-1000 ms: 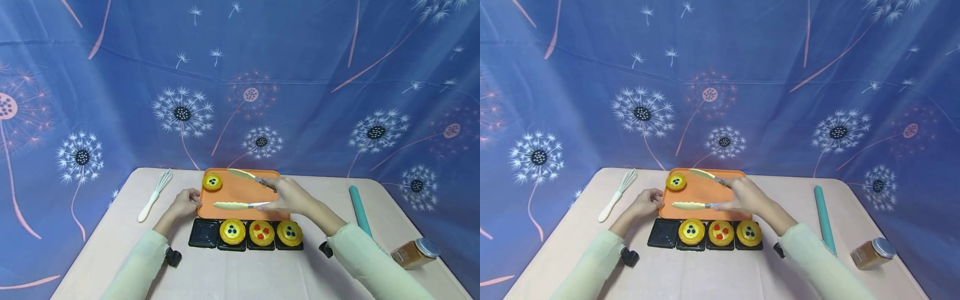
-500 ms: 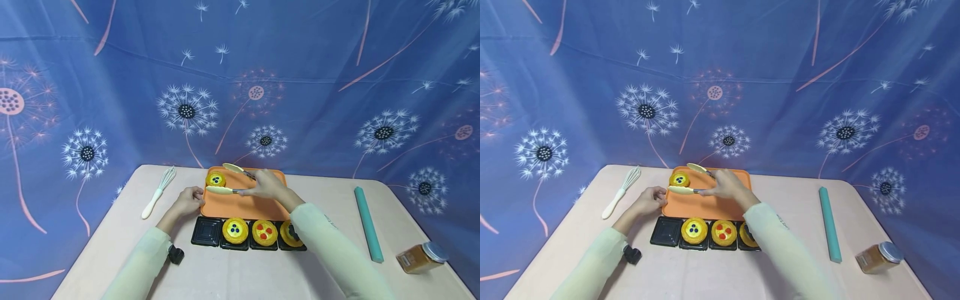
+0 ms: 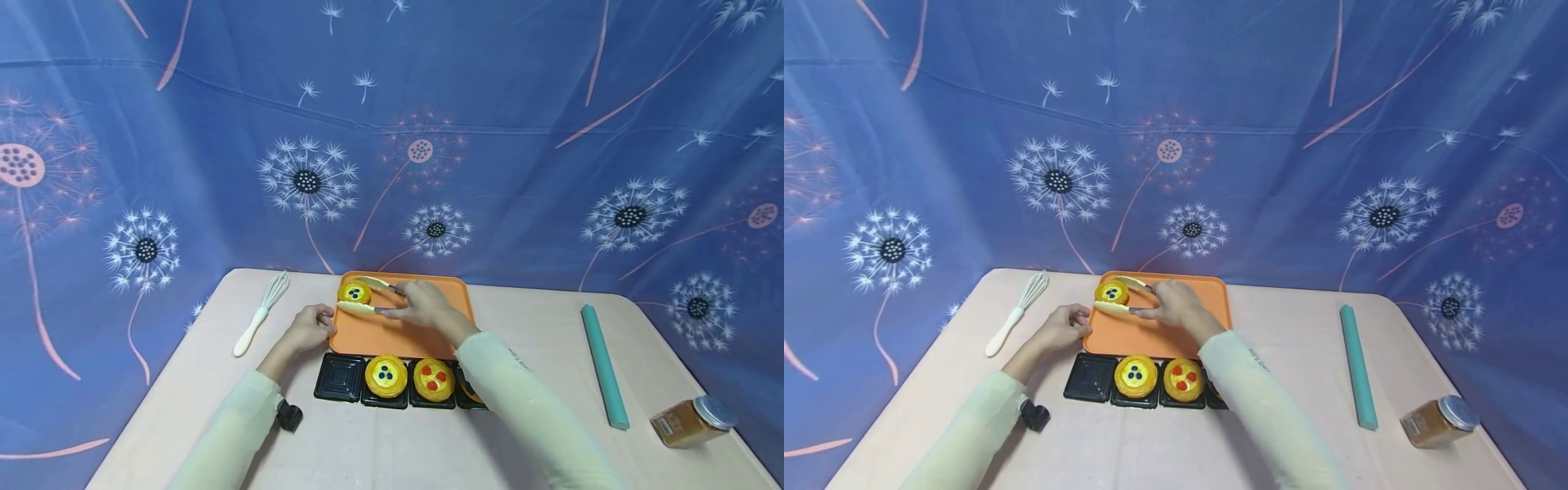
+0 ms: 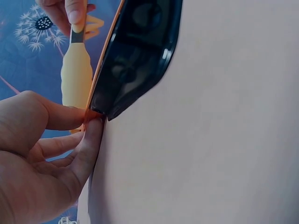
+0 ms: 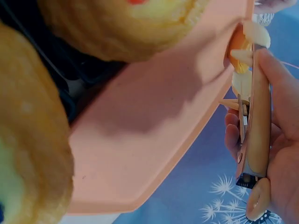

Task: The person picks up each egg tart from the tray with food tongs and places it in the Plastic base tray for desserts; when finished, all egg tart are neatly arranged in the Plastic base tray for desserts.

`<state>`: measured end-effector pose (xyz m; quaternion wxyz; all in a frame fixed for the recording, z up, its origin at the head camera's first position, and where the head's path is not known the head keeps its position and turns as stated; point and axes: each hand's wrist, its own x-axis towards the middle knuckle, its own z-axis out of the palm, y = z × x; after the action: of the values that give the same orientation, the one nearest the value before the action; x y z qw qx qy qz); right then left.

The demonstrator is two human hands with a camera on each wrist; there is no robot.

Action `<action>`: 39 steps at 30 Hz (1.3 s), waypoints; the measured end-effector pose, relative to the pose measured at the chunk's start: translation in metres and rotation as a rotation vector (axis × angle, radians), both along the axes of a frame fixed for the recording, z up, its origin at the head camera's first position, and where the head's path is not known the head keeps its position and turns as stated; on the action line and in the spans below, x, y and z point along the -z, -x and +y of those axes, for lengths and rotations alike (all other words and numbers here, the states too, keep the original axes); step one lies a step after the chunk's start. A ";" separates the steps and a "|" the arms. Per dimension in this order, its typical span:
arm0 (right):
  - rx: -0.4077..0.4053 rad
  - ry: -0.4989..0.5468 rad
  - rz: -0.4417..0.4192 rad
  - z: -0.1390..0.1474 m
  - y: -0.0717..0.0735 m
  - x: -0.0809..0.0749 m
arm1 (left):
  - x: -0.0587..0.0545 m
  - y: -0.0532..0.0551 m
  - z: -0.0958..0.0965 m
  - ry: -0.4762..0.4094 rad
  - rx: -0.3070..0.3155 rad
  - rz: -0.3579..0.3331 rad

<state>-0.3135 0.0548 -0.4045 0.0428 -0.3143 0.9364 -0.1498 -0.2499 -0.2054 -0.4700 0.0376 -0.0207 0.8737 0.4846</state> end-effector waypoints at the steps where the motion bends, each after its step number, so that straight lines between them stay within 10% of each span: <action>1: -0.002 -0.005 0.006 0.000 0.000 0.001 | 0.000 0.000 0.000 -0.001 0.000 -0.002; 20: -0.010 0.011 0.102 0.015 -0.011 -0.023 | 0.001 0.000 0.001 0.004 -0.007 0.004; 30: -0.182 0.045 0.275 0.035 -0.051 -0.042 | 0.000 -0.001 0.001 0.009 0.009 0.006; 39: -0.272 0.029 0.238 0.044 -0.093 -0.043 | 0.002 -0.001 -0.002 0.031 0.020 0.043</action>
<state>-0.2203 0.0990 -0.3619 -0.0528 -0.4543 0.8814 -0.1180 -0.2485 -0.2076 -0.4722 0.0234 -0.0019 0.8818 0.4710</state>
